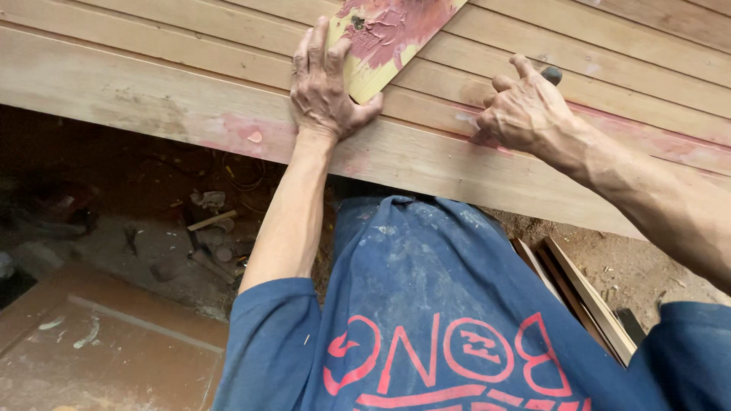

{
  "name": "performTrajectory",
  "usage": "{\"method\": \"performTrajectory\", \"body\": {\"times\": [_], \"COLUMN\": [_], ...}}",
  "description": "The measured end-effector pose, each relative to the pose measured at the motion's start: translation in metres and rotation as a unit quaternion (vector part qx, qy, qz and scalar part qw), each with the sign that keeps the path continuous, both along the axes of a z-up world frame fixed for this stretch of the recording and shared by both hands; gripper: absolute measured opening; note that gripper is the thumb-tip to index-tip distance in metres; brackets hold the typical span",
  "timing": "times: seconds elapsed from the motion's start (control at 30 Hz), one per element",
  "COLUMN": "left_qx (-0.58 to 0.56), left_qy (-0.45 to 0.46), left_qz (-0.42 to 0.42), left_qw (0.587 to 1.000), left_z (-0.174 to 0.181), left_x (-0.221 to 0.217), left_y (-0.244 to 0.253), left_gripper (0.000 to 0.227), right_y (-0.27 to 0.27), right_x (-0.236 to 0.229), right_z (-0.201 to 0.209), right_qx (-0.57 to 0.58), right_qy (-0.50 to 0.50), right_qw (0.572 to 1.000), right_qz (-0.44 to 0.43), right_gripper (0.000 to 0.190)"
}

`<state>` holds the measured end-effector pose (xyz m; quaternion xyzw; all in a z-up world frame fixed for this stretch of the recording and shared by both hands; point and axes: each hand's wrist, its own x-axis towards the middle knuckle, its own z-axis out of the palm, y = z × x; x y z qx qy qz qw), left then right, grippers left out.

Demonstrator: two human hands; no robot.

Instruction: The person applies pink filler paste into the grooves of a wooden panel using a small putty knife. They repeatedly scoop filler from a wooden board and press it into the gaps between slats, smoothing the surface along the length of the panel.

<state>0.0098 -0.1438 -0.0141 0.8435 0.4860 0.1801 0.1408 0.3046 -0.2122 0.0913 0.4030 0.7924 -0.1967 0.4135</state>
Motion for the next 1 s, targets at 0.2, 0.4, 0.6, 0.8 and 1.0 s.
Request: {"method": "performTrajectory", "body": {"times": [0.2, 0.4, 0.6, 0.8, 1.0], "left_qx": [0.006, 0.002, -0.003, -0.015, -0.017], "left_qy": [0.005, -0.003, 0.016, 0.017, 0.006], "left_qz": [0.001, 0.003, -0.007, 0.000, 0.002], "left_qw": [1.000, 1.000, 1.000, 1.000, 1.000], "left_z": [0.000, 0.004, 0.001, 0.002, 0.005], "left_x": [0.001, 0.001, 0.000, 0.000, 0.001], "left_y": [0.000, 0.000, 0.002, 0.000, 0.000], "left_gripper": [0.080, 0.078, 0.079, 0.080, 0.079], "right_y": [0.007, 0.002, -0.010, -0.009, -0.012], "right_x": [0.004, 0.000, 0.000, 0.003, 0.000], "right_z": [-0.012, -0.013, -0.014, -0.017, -0.013], "right_qx": [0.011, -0.011, 0.043, 0.034, 0.072], "right_qy": [0.050, 0.017, 0.024, 0.012, 0.014], "right_qw": [0.999, 1.000, 0.999, 0.999, 0.997], "right_qz": [-0.012, -0.011, -0.007, -0.029, -0.014], "right_gripper": [0.011, 0.029, 0.028, 0.030, 0.032]}}
